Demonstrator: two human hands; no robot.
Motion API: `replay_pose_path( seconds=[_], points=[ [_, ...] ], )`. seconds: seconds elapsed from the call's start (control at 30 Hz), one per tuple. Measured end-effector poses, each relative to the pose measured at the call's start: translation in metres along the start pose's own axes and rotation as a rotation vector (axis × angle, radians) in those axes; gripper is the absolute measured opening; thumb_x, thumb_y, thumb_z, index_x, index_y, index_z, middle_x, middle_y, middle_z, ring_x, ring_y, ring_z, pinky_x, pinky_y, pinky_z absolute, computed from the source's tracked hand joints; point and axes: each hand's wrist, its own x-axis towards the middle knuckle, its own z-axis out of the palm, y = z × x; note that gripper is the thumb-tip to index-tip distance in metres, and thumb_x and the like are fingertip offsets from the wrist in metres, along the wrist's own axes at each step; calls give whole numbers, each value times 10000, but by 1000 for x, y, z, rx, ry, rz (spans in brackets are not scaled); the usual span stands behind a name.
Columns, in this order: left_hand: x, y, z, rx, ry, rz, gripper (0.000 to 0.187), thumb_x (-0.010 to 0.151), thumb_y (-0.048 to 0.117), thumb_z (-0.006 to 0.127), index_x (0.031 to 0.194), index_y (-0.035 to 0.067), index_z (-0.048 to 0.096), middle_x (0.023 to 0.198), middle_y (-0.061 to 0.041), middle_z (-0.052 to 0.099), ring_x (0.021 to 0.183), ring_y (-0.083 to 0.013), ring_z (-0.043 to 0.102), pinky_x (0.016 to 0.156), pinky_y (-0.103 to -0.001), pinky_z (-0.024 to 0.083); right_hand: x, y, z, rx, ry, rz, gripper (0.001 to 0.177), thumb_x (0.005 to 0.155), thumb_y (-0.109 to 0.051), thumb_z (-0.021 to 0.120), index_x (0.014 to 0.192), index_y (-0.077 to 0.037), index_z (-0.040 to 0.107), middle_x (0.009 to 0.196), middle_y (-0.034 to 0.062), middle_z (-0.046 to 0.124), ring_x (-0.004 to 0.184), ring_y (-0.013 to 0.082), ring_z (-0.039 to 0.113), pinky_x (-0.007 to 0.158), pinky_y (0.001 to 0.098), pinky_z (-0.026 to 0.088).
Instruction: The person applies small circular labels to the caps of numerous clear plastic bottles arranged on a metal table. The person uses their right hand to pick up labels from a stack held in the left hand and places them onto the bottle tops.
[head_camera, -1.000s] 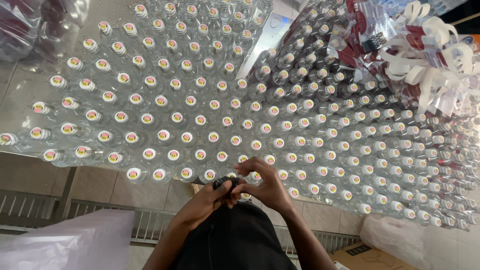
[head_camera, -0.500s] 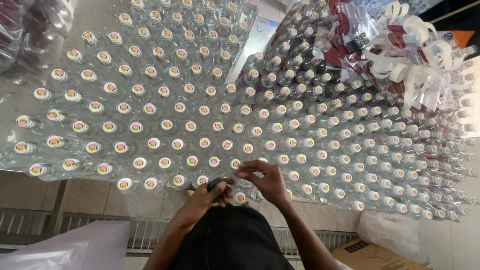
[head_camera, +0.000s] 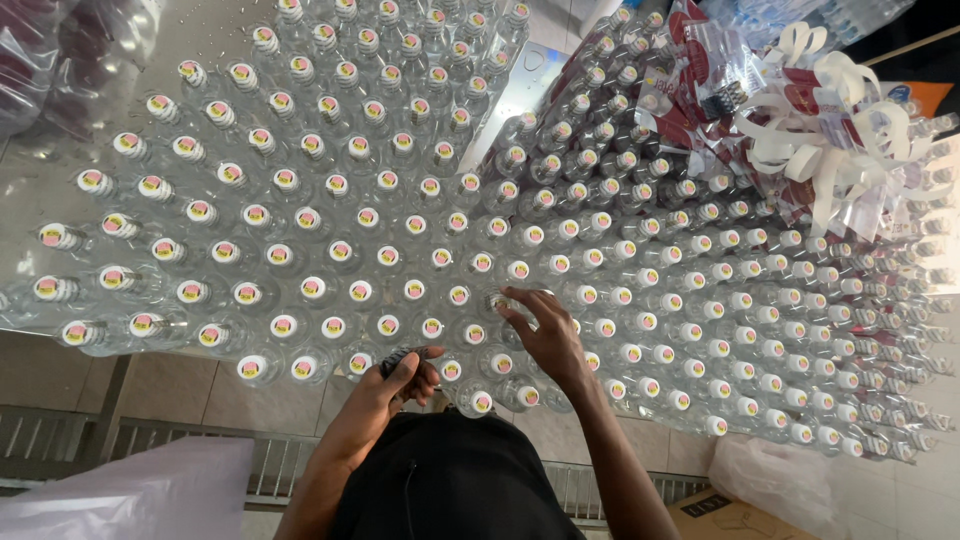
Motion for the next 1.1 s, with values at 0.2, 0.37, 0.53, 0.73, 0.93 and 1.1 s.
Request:
replay_pose_path(
  seconds=[0.2, 0.37, 0.53, 0.73, 0.93, 1.1],
  points=[
    [1, 0, 6, -8, -8, -17, 588, 1066, 391, 560, 1441, -34, 717, 976, -110, 717, 869, -216, 637, 828, -378, 517, -3, 11, 7, -125, -19, -101, 120, 1007, -183, 804, 1029, -107, 715, 1254, 91, 785, 1194, 299, 735, 900, 454, 586],
    [-2, 8, 13, 1, -10, -22, 603, 1049, 397, 584, 1441, -41, 718, 968, -95, 734, 846, -188, 631, 820, -346, 516, -1, 8, 8, -116, -64, -70, 173, 1023, -172, 773, 1153, -79, 707, 1191, 86, 796, 1119, 310, 755, 972, 482, 559],
    [4, 7, 21, 37, -35, -13, 587, 1071, 391, 551, 1447, -29, 712, 995, -83, 721, 838, -173, 606, 839, -339, 516, -2, -9, -3, -157, -131, -31, 216, 999, -162, 780, 1181, -105, 680, 1305, 111, 770, 1223, 346, 725, 1003, 502, 544],
    [22, -17, 30, 24, -165, 6, 444, 1088, 414, 584, 1048, 17, 779, 960, -88, 745, 897, -197, 696, 897, -371, 563, -9, -69, -30, 336, -50, 11, 296, 872, -173, 918, 1110, -111, 753, 1195, 78, 800, 1205, 239, 771, 989, 384, 612],
    [19, -14, 48, 50, -306, -11, 473, 1059, 434, 602, 1105, -14, 748, 1002, -114, 757, 879, -174, 689, 840, -313, 566, -18, -67, -28, 536, -167, 156, 181, 884, -76, 902, 1037, -97, 807, 933, 21, 830, 904, 137, 806, 865, 284, 652],
    [22, -15, 50, 95, -235, -56, 468, 1094, 420, 566, 1044, 1, 768, 978, -111, 754, 851, -182, 662, 846, -340, 543, -19, -60, -33, 620, -132, 336, 142, 887, -69, 878, 1021, -30, 857, 928, 89, 874, 862, 181, 852, 776, 285, 724]
  ],
)
